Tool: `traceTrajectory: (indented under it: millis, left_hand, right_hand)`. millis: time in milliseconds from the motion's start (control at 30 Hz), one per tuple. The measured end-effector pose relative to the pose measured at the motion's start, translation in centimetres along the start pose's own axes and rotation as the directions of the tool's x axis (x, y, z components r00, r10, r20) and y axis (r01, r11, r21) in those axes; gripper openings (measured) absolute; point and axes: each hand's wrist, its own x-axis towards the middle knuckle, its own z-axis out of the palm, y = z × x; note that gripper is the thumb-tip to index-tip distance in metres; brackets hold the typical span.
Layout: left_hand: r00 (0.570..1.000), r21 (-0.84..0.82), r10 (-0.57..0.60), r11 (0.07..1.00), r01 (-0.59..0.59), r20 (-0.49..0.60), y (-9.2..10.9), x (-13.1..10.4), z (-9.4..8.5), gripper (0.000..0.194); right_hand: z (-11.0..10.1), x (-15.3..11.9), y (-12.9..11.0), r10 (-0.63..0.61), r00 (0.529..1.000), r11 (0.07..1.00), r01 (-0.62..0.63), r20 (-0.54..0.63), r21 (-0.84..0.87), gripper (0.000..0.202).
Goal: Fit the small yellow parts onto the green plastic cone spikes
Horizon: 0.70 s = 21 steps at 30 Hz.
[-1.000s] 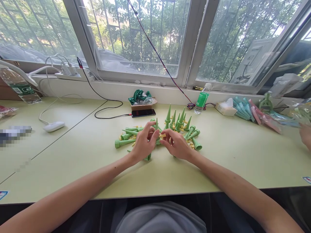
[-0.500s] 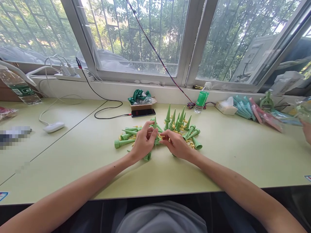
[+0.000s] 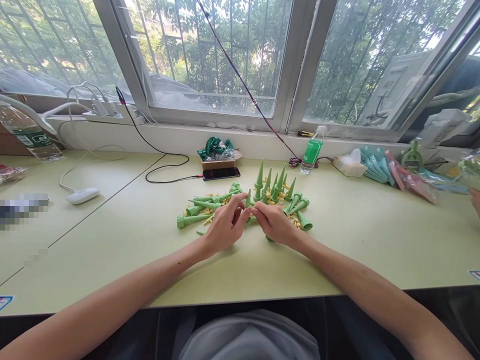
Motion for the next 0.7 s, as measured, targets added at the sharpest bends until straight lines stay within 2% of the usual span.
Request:
traceTrajectory:
  millis: [700]
  left_hand:
    - [1.000,0.043,0.026,0.999,-0.026,0.010,-0.47,-0.09,0.12,0.024]
  right_hand:
    - [0.20,0.01,0.27,0.007,1.000,0.998,-0.008,0.012,0.057,0.032]
